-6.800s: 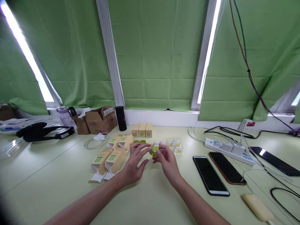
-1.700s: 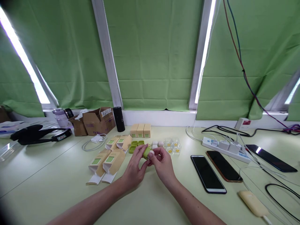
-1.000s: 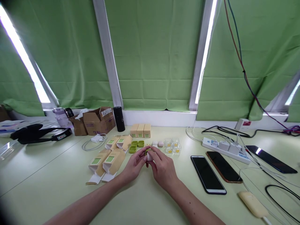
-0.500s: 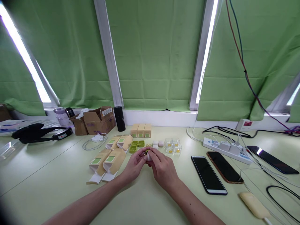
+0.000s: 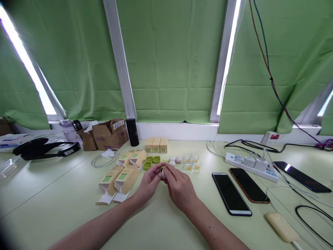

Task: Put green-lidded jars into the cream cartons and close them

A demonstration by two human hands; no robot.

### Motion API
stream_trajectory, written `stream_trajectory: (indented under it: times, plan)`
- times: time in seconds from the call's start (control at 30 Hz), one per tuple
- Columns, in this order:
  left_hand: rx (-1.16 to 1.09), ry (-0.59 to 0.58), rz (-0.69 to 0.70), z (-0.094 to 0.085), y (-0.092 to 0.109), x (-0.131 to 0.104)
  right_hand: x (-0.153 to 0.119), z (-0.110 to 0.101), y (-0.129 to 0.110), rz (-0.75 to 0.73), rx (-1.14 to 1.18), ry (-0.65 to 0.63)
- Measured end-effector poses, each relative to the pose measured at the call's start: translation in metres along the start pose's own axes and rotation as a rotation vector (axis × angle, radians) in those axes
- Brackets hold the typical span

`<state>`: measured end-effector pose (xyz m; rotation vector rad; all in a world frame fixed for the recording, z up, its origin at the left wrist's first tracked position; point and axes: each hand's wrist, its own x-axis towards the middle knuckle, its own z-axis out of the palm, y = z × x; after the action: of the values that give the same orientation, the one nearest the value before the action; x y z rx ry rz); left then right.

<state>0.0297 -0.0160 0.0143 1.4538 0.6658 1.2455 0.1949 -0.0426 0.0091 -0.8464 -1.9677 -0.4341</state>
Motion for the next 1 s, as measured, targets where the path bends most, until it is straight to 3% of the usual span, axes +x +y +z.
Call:
stream_trajectory:
  times: [0.3,0.6,1.0]
  plan:
    - [-0.017,-0.12,0.006,0.0006,-0.0042,-0.0055,-0.0066,0.0051,0.0041,0.045,0.051,0.028]
    - [0.067,-0.075,-0.028,0.0028,-0.0086,-0.0021,-0.0054,0.0052,0.0003,0.038,0.032,0.058]
    - [0.111,-0.068,0.014,0.0011,-0.0061,-0.0038,-0.0031,0.0029,-0.0006,0.057,0.045,0.006]
